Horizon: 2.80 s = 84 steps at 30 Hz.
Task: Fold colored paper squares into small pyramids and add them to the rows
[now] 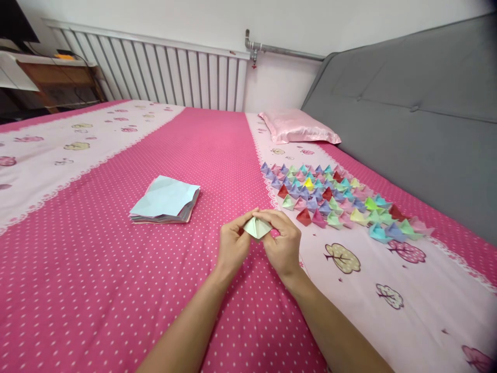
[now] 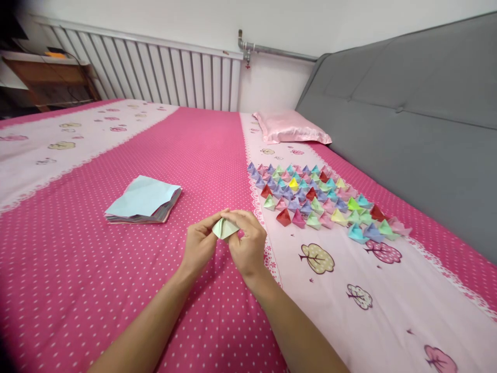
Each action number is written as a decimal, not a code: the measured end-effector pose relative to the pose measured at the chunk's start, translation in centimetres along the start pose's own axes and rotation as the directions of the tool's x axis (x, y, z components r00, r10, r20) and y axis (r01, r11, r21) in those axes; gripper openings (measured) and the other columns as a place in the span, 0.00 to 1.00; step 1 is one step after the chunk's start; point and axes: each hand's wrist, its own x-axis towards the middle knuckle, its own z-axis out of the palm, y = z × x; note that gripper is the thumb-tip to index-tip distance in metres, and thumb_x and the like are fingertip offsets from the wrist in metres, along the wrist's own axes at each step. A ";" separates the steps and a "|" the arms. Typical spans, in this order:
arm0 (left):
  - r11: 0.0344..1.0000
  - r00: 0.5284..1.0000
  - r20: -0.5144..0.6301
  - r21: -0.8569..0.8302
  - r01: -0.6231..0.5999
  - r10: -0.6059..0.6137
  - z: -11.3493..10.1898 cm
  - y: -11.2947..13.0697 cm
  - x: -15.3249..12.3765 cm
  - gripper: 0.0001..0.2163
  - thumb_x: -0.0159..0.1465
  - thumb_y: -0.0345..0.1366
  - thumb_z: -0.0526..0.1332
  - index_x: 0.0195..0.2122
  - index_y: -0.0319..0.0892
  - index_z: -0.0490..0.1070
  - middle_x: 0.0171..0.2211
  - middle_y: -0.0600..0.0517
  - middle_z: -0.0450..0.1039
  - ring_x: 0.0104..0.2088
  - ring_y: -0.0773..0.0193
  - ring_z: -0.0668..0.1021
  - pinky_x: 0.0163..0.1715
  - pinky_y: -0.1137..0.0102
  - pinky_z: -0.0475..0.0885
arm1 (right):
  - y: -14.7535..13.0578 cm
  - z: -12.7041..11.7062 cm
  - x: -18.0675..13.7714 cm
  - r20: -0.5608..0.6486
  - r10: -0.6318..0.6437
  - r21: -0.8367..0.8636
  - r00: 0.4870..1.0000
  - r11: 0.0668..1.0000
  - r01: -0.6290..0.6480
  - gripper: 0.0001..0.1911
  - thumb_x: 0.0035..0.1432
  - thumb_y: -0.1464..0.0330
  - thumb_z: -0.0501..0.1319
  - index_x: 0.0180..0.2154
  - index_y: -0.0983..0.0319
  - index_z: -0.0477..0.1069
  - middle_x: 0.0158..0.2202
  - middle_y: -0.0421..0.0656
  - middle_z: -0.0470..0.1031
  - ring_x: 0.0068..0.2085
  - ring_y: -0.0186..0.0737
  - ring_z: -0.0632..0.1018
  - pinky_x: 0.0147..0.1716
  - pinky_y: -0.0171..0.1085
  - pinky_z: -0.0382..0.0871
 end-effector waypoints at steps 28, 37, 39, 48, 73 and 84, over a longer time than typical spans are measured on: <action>0.966 0.988 0.040 -0.210 0.151 -0.146 -1.4 0.7 0.9 0.24 0.48 0.30 0.68 0.47 0.40 0.68 0.26 0.53 0.77 0.26 0.70 0.76 0.30 0.75 0.70 | 0.5 -1.0 1.0 0.014 0.102 0.188 0.995 0.977 -0.103 0.09 0.52 0.67 0.61 0.37 0.57 0.73 0.37 0.42 0.75 0.39 0.40 0.76 0.40 0.42 0.71; 0.979 0.984 0.144 -0.155 0.129 -0.107 -1.4 1.0 0.6 0.23 0.48 0.32 0.67 0.47 0.38 0.68 0.23 0.53 0.76 0.26 0.66 0.78 0.32 0.70 0.73 | 0.9 -1.4 1.5 0.200 0.183 0.310 0.963 0.920 -0.239 0.05 0.49 0.65 0.64 0.28 0.60 0.75 0.26 0.39 0.73 0.29 0.35 0.73 0.30 0.36 0.68; 0.979 0.981 0.156 -0.153 0.137 -0.113 -1.5 0.8 0.6 0.23 0.48 0.32 0.68 0.46 0.38 0.69 0.23 0.53 0.76 0.25 0.67 0.77 0.29 0.72 0.73 | 0.7 -1.4 1.5 0.208 0.223 0.364 0.952 0.886 -0.287 0.05 0.49 0.65 0.64 0.26 0.60 0.74 0.24 0.38 0.72 0.27 0.33 0.72 0.28 0.34 0.67; 0.940 0.896 0.299 0.013 0.341 -0.328 -1.2 0.4 0.4 0.14 0.46 0.41 0.68 0.28 0.34 0.75 0.22 0.48 0.76 0.21 0.68 0.76 0.23 0.74 0.70 | 1.1 -1.0 1.5 0.215 0.495 0.550 0.842 0.651 -0.524 0.10 0.45 0.64 0.66 0.23 0.63 0.69 0.19 0.34 0.65 0.20 0.27 0.63 0.20 0.30 0.56; 0.474 0.977 0.176 0.875 -0.099 -0.120 -2.6 -1.2 1.2 0.03 0.53 0.31 0.59 0.27 0.40 0.73 0.24 0.52 0.73 0.25 0.67 0.72 0.27 0.73 0.63 | 8.5 1.0 -0.1 0.330 0.503 -0.100 0.798 0.860 -0.501 0.11 0.43 0.60 0.64 0.26 0.62 0.75 0.22 0.39 0.74 0.24 0.34 0.72 0.24 0.31 0.62; 0.290 0.920 0.336 0.918 -0.272 -0.201 -1.8 -2.6 1.2 0.10 0.56 0.28 0.53 0.30 0.40 0.75 0.29 0.48 0.71 0.29 0.64 0.72 0.31 0.71 0.63 | 7.5 -0.6 0.6 0.498 0.422 -0.234 0.757 0.906 -0.352 0.11 0.44 0.75 0.61 0.34 0.61 0.71 0.27 0.38 0.75 0.25 0.30 0.74 0.27 0.30 0.65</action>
